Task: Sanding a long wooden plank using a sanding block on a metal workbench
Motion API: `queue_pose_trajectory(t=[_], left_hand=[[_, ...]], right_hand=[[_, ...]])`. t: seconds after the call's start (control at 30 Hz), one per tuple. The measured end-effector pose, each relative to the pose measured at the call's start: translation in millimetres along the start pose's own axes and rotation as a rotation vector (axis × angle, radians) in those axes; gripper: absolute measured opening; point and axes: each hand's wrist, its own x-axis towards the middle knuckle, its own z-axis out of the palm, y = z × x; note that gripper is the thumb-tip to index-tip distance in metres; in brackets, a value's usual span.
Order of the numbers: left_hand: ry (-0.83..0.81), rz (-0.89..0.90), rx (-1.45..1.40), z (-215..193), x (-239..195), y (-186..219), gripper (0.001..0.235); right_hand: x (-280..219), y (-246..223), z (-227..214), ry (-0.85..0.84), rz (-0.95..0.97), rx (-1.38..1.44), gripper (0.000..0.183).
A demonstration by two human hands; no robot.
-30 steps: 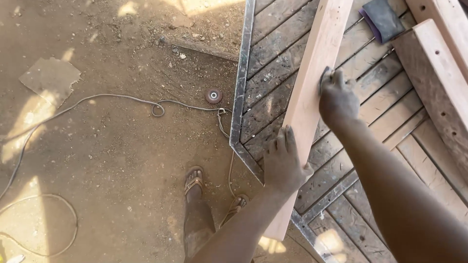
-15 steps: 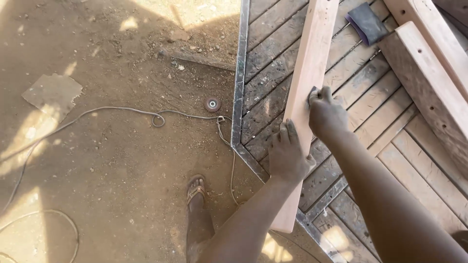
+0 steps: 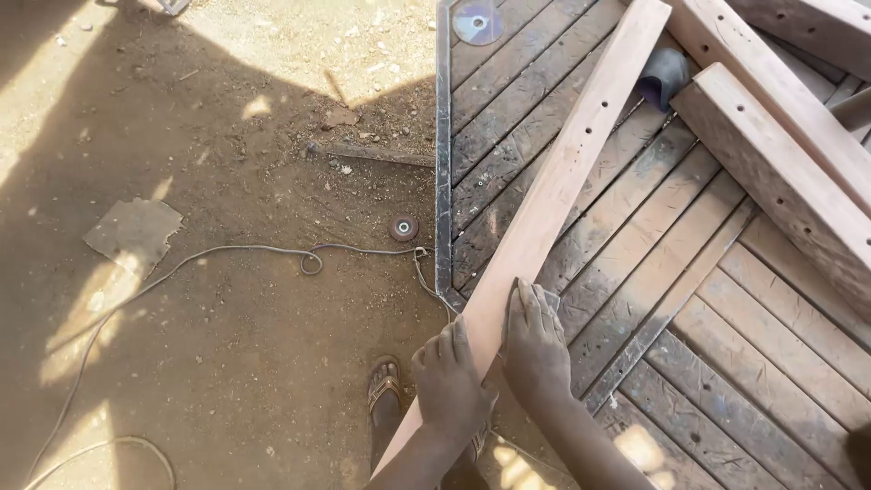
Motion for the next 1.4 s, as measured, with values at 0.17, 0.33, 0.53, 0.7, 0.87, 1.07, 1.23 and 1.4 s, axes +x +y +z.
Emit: queue_pose_trajectory(t=[0.17, 0.33, 0.53, 0.7, 0.87, 1.07, 1.23, 1.4], left_hand=[[0.043, -0.049, -0.028, 15, 72, 32, 0.064], [-0.011, -0.067, -0.073, -1, 99, 48, 0.094], [-0.076, -0.071, -0.032, 8, 101, 47, 0.099], [-0.116, -0.081, -0.024, 9, 101, 48, 0.098], [0.266, -0.06, -0.083, 17, 124, 58, 0.079], [0.238, -0.068, -0.107, 19, 146, 64, 0.068], [0.164, -0.076, -0.103, 10, 138, 67, 0.069], [0.287, -0.088, -0.148, 24, 145, 71, 0.062]], right_hand=[[18, 3, -17, 0.032, 0.008, -0.01, 0.055], [106, 70, -36, 0.103, -0.128, -0.095, 0.059], [298, 214, -18, 0.296, -0.381, -0.434, 0.05], [232, 144, -36, 0.037, -0.108, -0.146, 0.048], [117, 130, -10, 0.311, -0.569, 0.183, 0.04], [252, 210, -25, 0.131, -0.331, -0.113, 0.042], [247, 208, 7, 0.188, -0.072, -0.15, 0.05], [123, 105, -17, 0.34, -0.648, 0.171, 0.053]])
